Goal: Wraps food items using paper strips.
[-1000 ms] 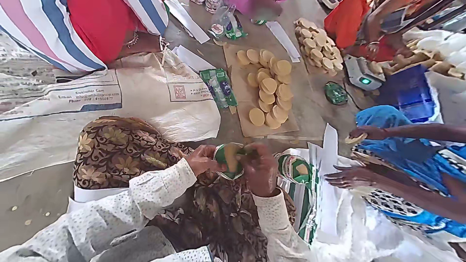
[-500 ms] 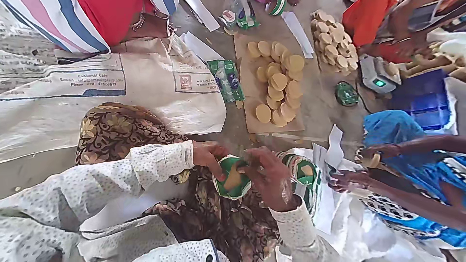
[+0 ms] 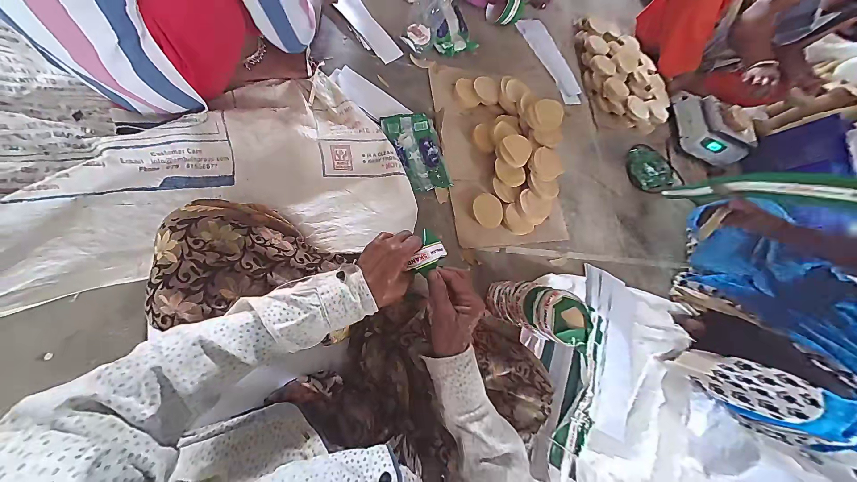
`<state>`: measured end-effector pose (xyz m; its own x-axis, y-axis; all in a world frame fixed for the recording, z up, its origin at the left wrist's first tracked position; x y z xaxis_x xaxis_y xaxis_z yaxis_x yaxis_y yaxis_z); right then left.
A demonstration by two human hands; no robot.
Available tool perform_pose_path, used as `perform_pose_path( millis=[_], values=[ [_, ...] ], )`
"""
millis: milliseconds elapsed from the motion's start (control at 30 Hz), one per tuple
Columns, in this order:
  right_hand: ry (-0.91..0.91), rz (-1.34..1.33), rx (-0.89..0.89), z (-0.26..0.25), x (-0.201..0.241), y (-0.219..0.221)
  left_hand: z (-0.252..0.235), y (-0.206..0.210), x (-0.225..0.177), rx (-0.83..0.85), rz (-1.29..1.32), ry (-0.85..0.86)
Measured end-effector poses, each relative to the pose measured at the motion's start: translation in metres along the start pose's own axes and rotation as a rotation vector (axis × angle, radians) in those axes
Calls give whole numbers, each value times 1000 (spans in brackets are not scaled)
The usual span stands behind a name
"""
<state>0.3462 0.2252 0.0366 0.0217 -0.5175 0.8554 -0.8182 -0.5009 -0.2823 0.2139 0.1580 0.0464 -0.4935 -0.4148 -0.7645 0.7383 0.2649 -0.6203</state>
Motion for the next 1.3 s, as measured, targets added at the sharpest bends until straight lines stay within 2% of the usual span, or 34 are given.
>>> perform_pose_path(
  millis=[67, 133, 233, 300, 400, 467, 567, 633, 700, 767, 867, 933, 1033, 1167, 1300],
  values=[
    [199, -186, -171, 1, -21, 4, -1, 12, 0, -273, -86, 153],
    [347, -295, -257, 2, -42, 8, -6, 29, 3, -480, -140, 245],
    [532, -319, -297, 2, -75, 6, -24, 58, 13, -579, -169, 240],
    [679, -341, -271, 5, -103, 1, -34, 76, 14, -436, -159, 170],
    [861, -387, -268, 9, -141, -10, -52, 107, 17, 53, -274, 11],
    [904, -285, -210, 9, -163, -24, -58, 126, 20, 200, -338, 35],
    [842, 220, 196, -2, -168, -46, -66, 140, 21, 327, -443, 86],
    [661, 562, 366, -23, -140, -50, -74, 140, 22, 384, -499, 100],
    [396, 690, 397, -32, -119, -42, -81, 134, 26, 415, -496, 111],
    [189, 679, 494, -37, -104, -27, -87, 126, 28, 430, -467, 124],
    [260, 818, 994, -39, -109, -6, -95, 114, 28, 477, -519, 77],
    [273, 896, 1159, -38, -113, -2, -96, 116, 28, 494, -587, 89],
    [299, 921, 1247, -40, -109, -3, -92, 122, 23, 536, -755, 93],
    [323, 889, 1276, -41, -106, -5, -94, 132, 21, 541, -917, 98],
    [396, 855, 1191, -25, -100, -10, -88, 126, 13, 585, -861, 82]
  ],
)
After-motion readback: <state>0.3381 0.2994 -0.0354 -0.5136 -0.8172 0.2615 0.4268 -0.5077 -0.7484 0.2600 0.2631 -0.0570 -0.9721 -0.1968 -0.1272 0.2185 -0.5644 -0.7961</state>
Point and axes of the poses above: each hand's wrist, its own z-axis away from the middle knuckle, its own y-axis out of the palm, x = y × z, the point moved 6 cm from there along -z, towards the middle knuckle, and after that the axes turned 11 degrees about -y, right-handed, at the moved point
